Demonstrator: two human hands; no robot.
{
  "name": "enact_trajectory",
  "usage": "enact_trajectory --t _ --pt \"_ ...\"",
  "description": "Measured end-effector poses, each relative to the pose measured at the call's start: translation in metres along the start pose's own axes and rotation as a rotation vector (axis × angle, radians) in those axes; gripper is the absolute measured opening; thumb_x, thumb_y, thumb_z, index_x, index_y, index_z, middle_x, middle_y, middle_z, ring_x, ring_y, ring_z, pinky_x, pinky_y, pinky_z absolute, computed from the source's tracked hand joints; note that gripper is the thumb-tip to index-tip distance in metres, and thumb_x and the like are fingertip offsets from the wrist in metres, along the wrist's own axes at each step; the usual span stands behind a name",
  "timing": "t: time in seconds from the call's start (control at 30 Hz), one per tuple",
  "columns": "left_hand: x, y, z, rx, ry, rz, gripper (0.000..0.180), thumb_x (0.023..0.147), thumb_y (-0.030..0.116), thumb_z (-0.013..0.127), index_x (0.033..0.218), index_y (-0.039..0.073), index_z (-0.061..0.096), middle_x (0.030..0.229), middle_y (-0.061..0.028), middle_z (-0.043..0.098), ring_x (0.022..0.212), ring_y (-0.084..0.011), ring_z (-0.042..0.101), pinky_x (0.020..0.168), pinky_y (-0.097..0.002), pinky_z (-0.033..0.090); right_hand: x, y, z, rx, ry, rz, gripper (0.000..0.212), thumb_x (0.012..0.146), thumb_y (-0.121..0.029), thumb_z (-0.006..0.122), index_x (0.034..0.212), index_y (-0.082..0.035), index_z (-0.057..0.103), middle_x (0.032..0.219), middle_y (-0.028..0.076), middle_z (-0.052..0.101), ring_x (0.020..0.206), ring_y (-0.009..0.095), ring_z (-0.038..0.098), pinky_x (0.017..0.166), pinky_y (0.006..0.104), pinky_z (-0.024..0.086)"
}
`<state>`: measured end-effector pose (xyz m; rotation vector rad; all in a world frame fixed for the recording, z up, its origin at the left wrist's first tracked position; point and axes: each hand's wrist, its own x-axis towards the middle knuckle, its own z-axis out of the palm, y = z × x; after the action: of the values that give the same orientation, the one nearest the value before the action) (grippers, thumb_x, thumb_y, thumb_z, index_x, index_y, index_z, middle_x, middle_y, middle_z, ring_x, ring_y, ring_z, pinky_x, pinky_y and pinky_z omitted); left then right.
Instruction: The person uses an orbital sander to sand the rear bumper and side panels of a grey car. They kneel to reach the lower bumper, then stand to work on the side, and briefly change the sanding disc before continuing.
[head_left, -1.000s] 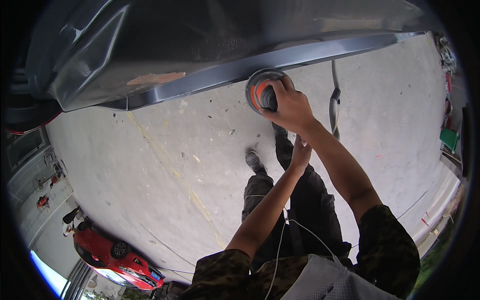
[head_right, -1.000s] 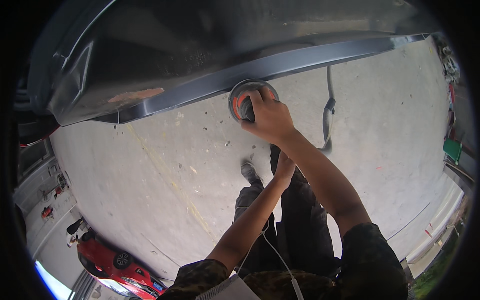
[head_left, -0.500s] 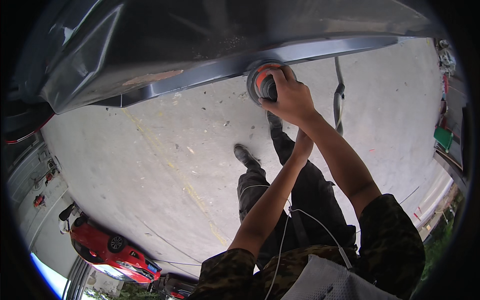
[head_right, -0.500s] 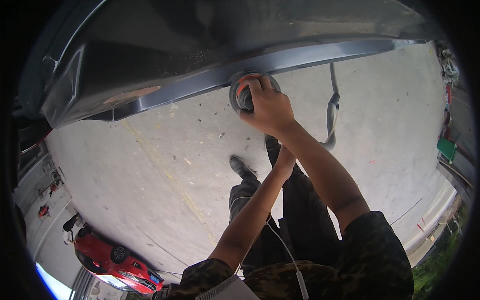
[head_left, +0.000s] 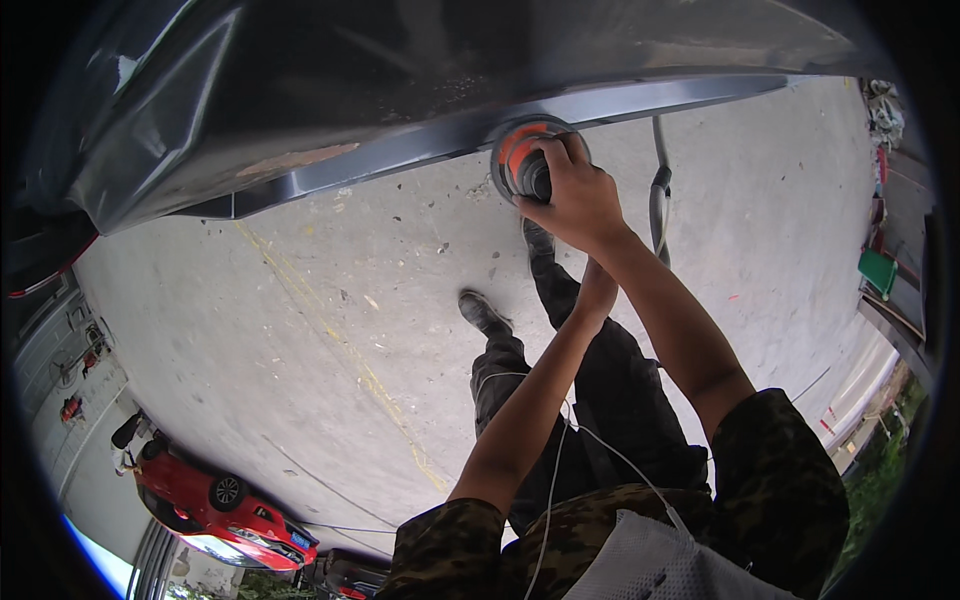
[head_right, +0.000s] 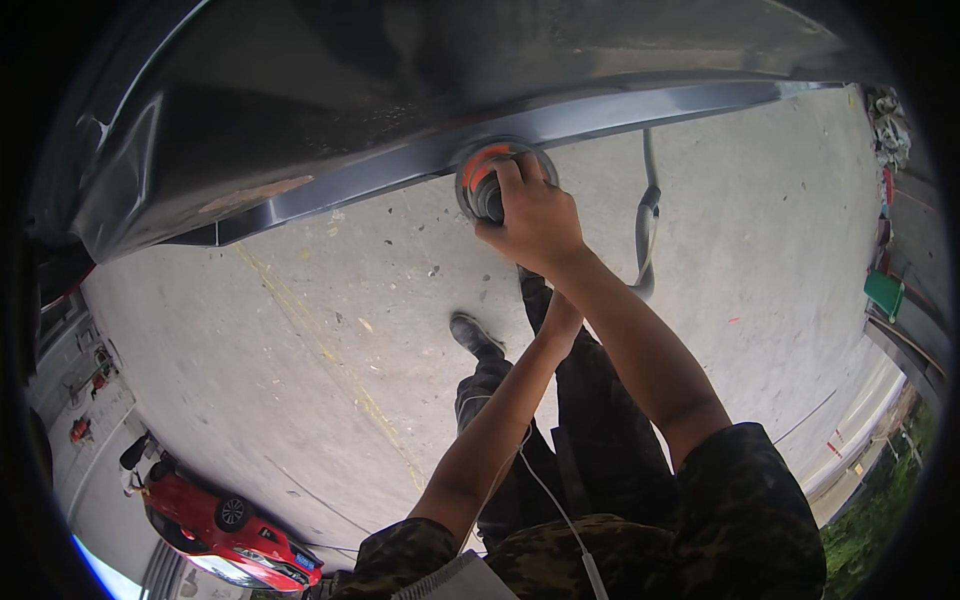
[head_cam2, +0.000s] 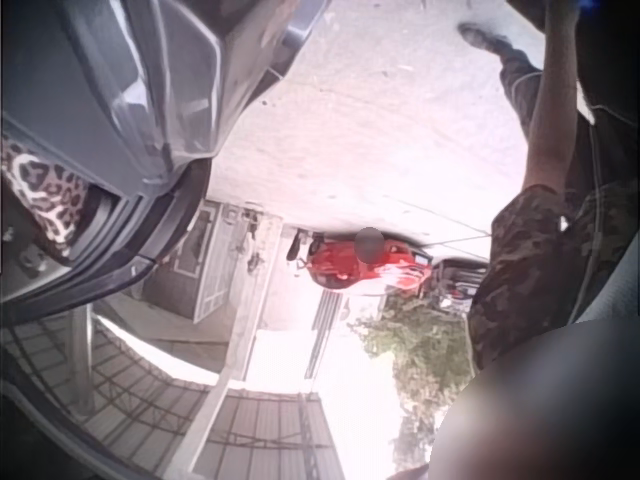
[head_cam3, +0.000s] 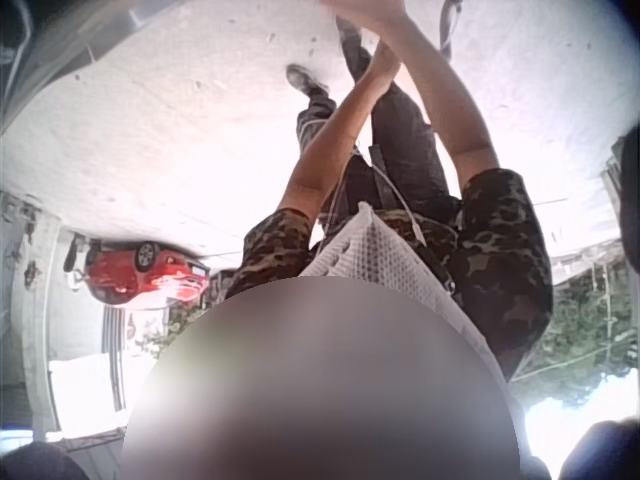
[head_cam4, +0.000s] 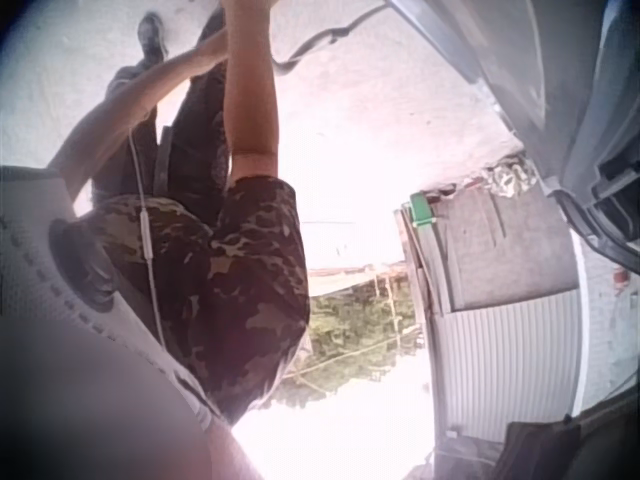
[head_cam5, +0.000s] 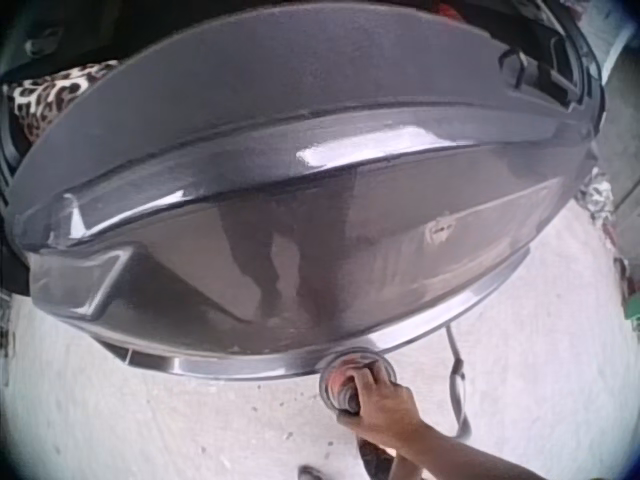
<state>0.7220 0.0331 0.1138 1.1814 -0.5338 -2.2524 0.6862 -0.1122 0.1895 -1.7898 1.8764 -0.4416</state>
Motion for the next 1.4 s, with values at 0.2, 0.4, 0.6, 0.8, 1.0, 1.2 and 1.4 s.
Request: enact_trajectory --t 0.2,0.4,0.6,0.8,1.0,1.2,1.4 --pt "0.009 -0.018 0.011 0.048 -0.047 0.039 0.047 0.110 0.025 0.058 0.146 0.001 0.040 0.134 -0.0060 0.052 0.124 -0.0140 0.049 0.105 -0.0306 0.041 -0.005 0.013 -0.011 -0.046 0.029 0.056 0.067 0.073 -0.030 0.082 0.130 -0.009 0.055 0.125 0.015 0.061 0.088 0.037 0.075 0.072 0.0462 0.064" --pt "0.004 -0.003 -0.007 0.057 -0.055 -0.007 0.049 0.110 0.026 0.058 0.146 0.000 0.039 0.137 -0.0085 0.054 0.125 -0.0165 0.051 0.105 -0.0320 0.043 0.000 0.000 0.002 0.026 -0.082 -0.015 0.069 0.076 -0.033 0.085 0.133 -0.010 0.054 0.131 0.016 0.060 0.096 0.039 0.075 0.078 0.0470 0.064" --pt "0.006 -0.007 0.011 0.017 0.049 0.114 0.022 0.110 0.019 0.056 0.124 0.003 0.059 0.115 -0.0023 0.061 0.108 -0.0109 0.055 0.093 -0.0302 0.047 0.000 0.010 -0.006 -0.023 0.022 0.029 0.068 0.073 -0.031 0.084 0.131 -0.009 0.055 0.126 0.015 0.061 0.089 0.038 0.075 0.073 0.0455 0.064" --pt "0.012 -0.012 -0.001 0.021 -0.016 0.056 0.046 0.110 0.023 0.055 0.146 -0.001 0.039 0.138 -0.0105 0.052 0.129 -0.0179 0.049 0.108 -0.0329 0.040 0.006 0.002 -0.002 -0.012 -0.083 -0.004 0.073 0.077 -0.035 0.086 0.136 -0.010 0.051 0.134 0.017 0.058 0.095 0.039 0.075 0.080 0.0471 0.064" --pt "0.012 -0.018 -0.005 -0.005 -0.084 0.032 0.060 0.109 0.021 0.057 0.158 -0.004 0.033 0.152 -0.0135 0.048 0.141 -0.0210 0.044 0.118 -0.0338 0.035 0.002 0.002 -0.006 -0.005 -0.035 0.015 0.068 0.073 -0.031 0.083 0.131 -0.010 0.054 0.130 0.013 0.060 0.096 0.036 0.075 0.075 0.0452 0.064" --pt "0.006 -0.009 0.004 0.031 -0.032 0.043 0.044 0.109 0.021 0.056 0.145 -0.003 0.047 0.137 -0.0109 0.057 0.127 -0.0183 0.052 0.109 -0.0331 0.042 0.000 0.005 -0.003 -0.004 -0.036 -0.023 0.070 0.073 -0.031 0.084 0.132 -0.010 0.054 0.130 0.014 0.060 0.096 0.035 0.075 0.074 0.0453 0.064" --pt "0.001 0.009 -0.001 0.098 -0.026 -0.002 0.038 0.108 0.024 0.058 0.136 -0.002 0.054 0.127 -0.0091 0.062 0.120 -0.0167 0.055 0.104 -0.0338 0.045 -0.001 0.003 0.002 0.019 -0.011 -0.014 0.069 0.073 -0.031 0.084 0.132 -0.009 0.054 0.126 0.015 0.060 0.094 0.035 0.074 0.072 0.0444 0.064"
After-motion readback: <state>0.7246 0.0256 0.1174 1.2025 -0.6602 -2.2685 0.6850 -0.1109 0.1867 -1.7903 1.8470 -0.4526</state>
